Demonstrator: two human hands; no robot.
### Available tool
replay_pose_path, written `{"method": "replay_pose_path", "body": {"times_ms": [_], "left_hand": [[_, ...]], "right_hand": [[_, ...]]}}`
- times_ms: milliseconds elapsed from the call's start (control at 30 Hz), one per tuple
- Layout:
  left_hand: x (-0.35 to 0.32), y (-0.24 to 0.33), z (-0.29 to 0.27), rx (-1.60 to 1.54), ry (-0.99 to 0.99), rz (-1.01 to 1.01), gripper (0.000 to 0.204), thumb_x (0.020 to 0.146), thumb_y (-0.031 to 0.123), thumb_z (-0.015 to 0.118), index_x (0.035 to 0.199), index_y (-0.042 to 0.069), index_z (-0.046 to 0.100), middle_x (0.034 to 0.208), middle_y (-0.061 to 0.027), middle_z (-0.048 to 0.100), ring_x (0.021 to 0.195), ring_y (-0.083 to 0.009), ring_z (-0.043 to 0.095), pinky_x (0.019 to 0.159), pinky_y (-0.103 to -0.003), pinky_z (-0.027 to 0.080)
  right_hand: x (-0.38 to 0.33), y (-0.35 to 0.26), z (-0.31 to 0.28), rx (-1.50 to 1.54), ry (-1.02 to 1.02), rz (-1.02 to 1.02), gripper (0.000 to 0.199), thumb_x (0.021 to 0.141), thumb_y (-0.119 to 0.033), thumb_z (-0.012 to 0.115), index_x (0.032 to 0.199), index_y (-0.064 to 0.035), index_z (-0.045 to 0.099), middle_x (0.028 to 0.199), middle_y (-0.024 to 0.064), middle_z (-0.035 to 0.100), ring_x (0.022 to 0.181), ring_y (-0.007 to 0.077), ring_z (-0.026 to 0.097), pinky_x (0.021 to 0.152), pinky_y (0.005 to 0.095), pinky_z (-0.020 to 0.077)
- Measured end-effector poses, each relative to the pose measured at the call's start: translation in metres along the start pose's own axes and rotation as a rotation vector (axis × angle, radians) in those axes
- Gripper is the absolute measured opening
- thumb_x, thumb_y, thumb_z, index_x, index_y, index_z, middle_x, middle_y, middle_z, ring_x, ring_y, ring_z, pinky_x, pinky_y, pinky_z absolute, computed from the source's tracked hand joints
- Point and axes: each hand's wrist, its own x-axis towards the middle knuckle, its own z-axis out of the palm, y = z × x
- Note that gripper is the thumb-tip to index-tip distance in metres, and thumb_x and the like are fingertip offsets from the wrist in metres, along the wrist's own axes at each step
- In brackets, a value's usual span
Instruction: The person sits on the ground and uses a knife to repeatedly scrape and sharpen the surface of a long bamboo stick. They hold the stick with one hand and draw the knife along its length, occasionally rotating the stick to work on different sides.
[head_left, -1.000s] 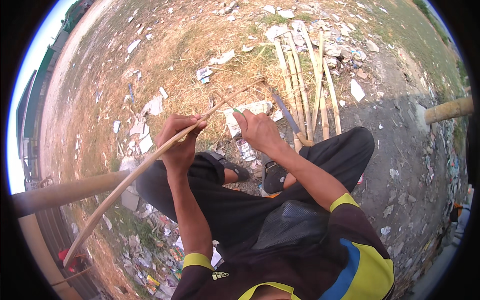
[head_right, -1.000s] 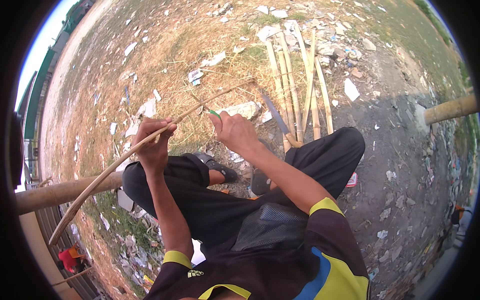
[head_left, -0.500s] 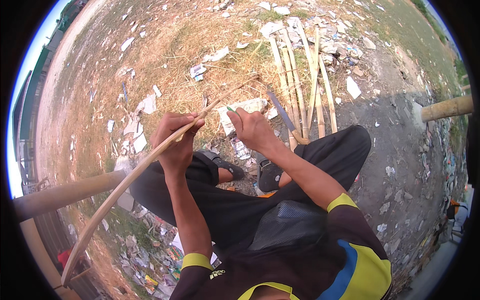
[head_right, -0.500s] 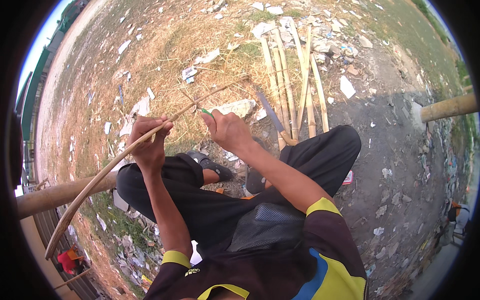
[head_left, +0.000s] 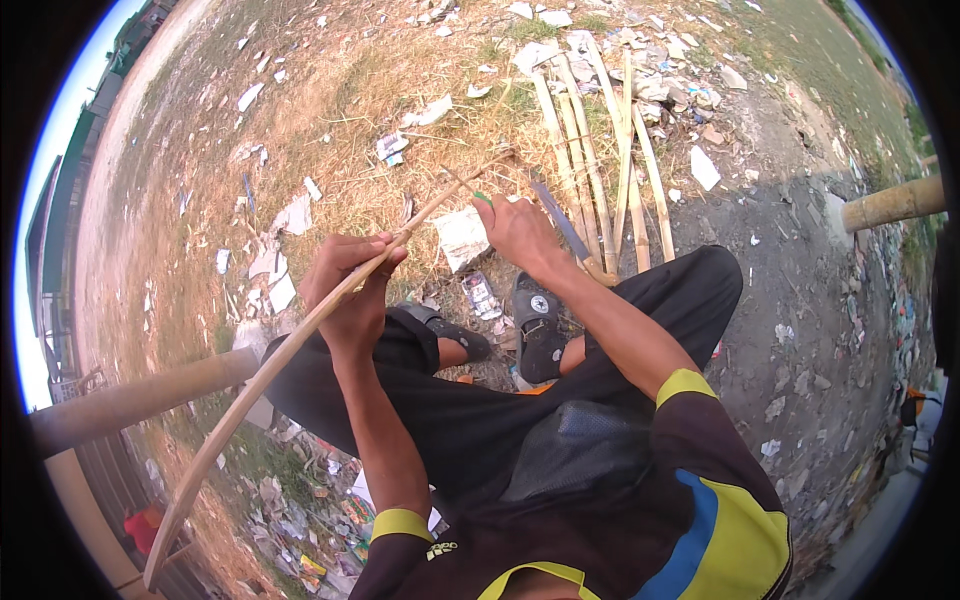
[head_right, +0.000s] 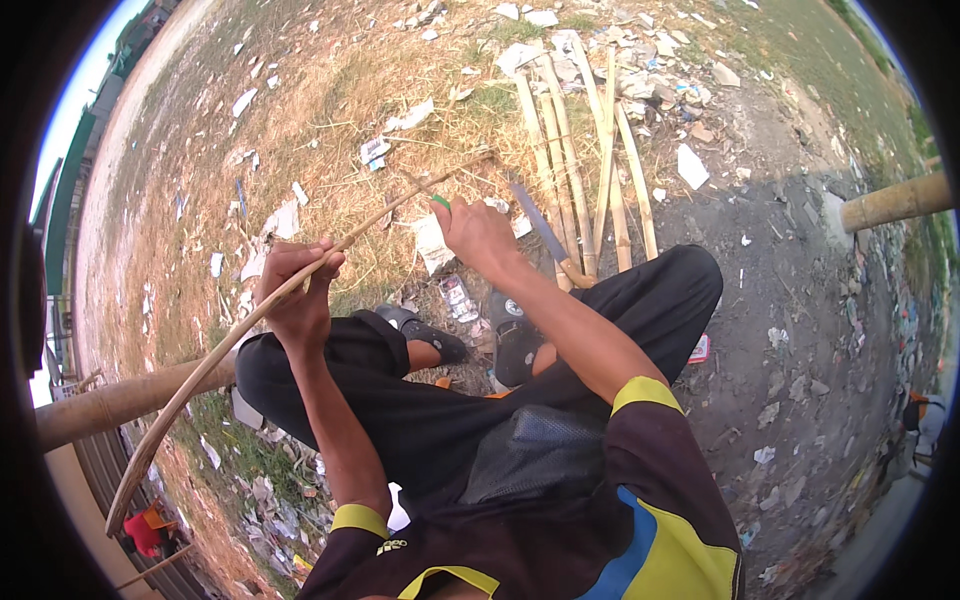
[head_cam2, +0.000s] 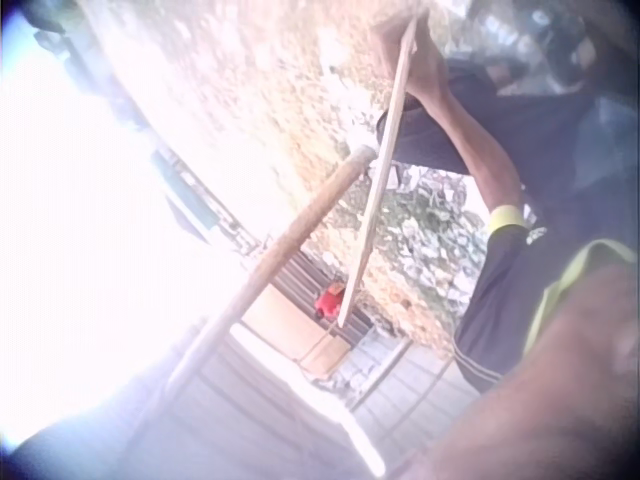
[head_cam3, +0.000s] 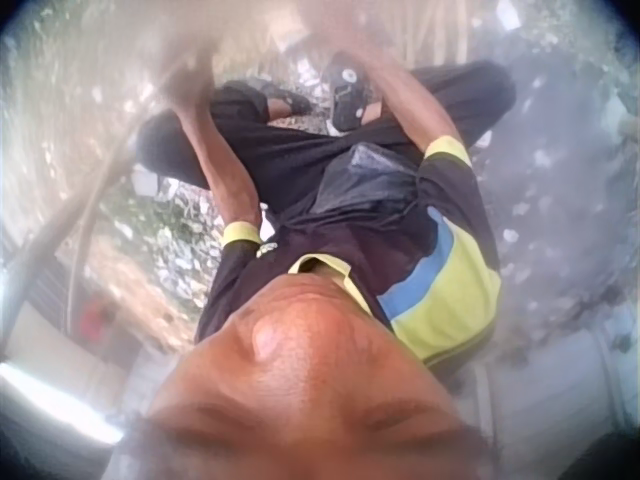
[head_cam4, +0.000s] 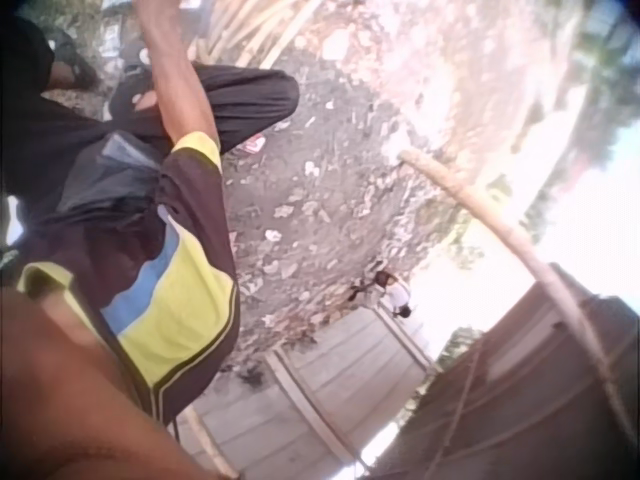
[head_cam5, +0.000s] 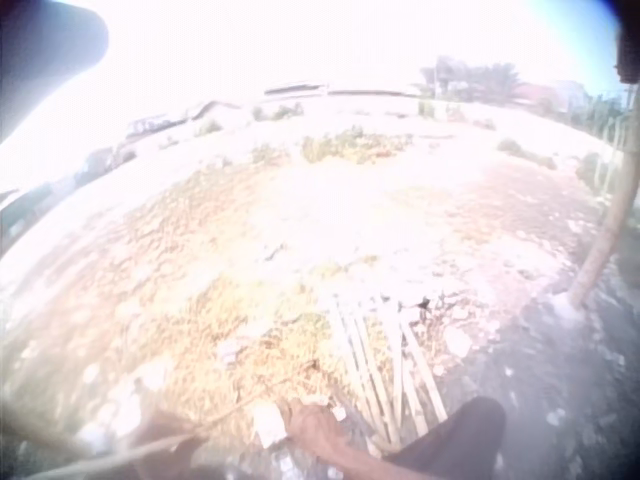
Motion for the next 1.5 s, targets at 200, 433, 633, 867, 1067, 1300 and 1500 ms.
{"method": "replay_pose_path", "body": {"times_ms": [200, 433, 633, 867, 1067, 1300, 1500], "left_hand": [[0.001, 0.002, 0.001, -0.032, 0.034, 0.013, 0.022, 0.071, -0.007, 0.079, 0.082, 0.001, 0.061, 0.076, -0.0096, 0.065, 0.08, -0.021, 0.07, 0.067, -0.03, 0.056], [-0.003, 0.001, -0.003, 0.004, 0.0, 0.02, 0.023, 0.073, -0.008, 0.077, 0.085, 0.001, 0.06, 0.082, -0.0093, 0.065, 0.084, -0.0195, 0.068, 0.072, -0.03, 0.057], [0.003, 0.011, -0.002, -0.144, 0.113, 0.042, 0.023, 0.071, -0.003, 0.08, 0.084, 0.002, 0.062, 0.079, -0.0099, 0.067, 0.078, -0.0195, 0.07, 0.068, -0.03, 0.056], [0.002, 0.003, -0.001, -0.065, 0.12, 0.005, 0.018, 0.075, -0.001, 0.078, 0.081, 0.001, 0.062, 0.076, -0.0096, 0.065, 0.077, -0.0199, 0.07, 0.07, -0.03, 0.057], [-0.002, 0.005, 0.0, -0.039, 0.14, -0.095, 0.017, 0.078, 0.0, 0.077, 0.083, 0.0, 0.061, 0.077, -0.0086, 0.063, 0.078, -0.0186, 0.068, 0.067, -0.029, 0.055], [-0.005, -0.01, -0.004, -0.015, 0.128, -0.057, 0.018, 0.084, -0.005, 0.069, 0.094, 0.0, 0.055, 0.089, -0.0089, 0.06, 0.074, -0.0122, 0.062, 0.068, -0.023, 0.055], [-0.005, -0.008, -0.001, 0.015, 0.077, 0.03, 0.019, 0.083, -0.006, 0.069, 0.094, 0.001, 0.056, 0.087, -0.0079, 0.059, 0.072, -0.012, 0.061, 0.069, -0.023, 0.055]], "right_hand": [[0.033, 0.06, 0.035, -0.071, 0.002, -0.017, 0.051, 0.101, -0.044, 0.04, 0.084, -0.0024, 0.063, 0.065, 0.0231, 0.064, 0.064, 0.0387, 0.067, 0.055, 0.0459, 0.0542], [0.026, 0.046, 0.032, -0.24, -0.009, 0.011, 0.058, 0.101, -0.049, 0.034, 0.088, -0.0015, 0.064, 0.069, 0.0225, 0.066, 0.063, 0.0363, 0.067, 0.058, 0.0451, 0.054], [-0.001, 0.01, -0.017, 0.283, -0.157, 0.111, 0.064, 0.101, -0.051, 0.032, 0.085, 0.0046, 0.06, 0.074, 0.0244, 0.063, 0.071, 0.0371, 0.063, 0.071, 0.0447, 0.0486], [-0.052, -0.073, -0.075, 0.574, -0.135, -0.129, 0.047, 0.102, -0.037, 0.04, 0.082, 0.0024, 0.056, 0.061, 0.0257, 0.055, 0.063, 0.0448, 0.057, 0.06, 0.0488, 0.0438], [-0.044, -0.066, -0.032, 0.342, 0.01, -0.136, 0.039, 0.1, -0.033, 0.045, 0.08, -0.0011, 0.055, 0.054, 0.0261, 0.054, 0.058, 0.0474, 0.058, 0.052, 0.0537, 0.0451], [-0.042, -0.081, -0.034, 0.342, 0.052, -0.183, 0.04, 0.099, -0.033, 0.047, 0.078, 0.0008, 0.054, 0.056, 0.0265, 0.053, 0.057, 0.0473, 0.057, 0.052, 0.0532, 0.0441], [-0.016, -0.025, -0.012, 0.113, 0.054, -0.082, 0.04, 0.098, -0.034, 0.048, 0.078, -0.0005, 0.056, 0.055, 0.0245, 0.055, 0.055, 0.0442, 0.059, 0.051, 0.0498, 0.0472]]}}
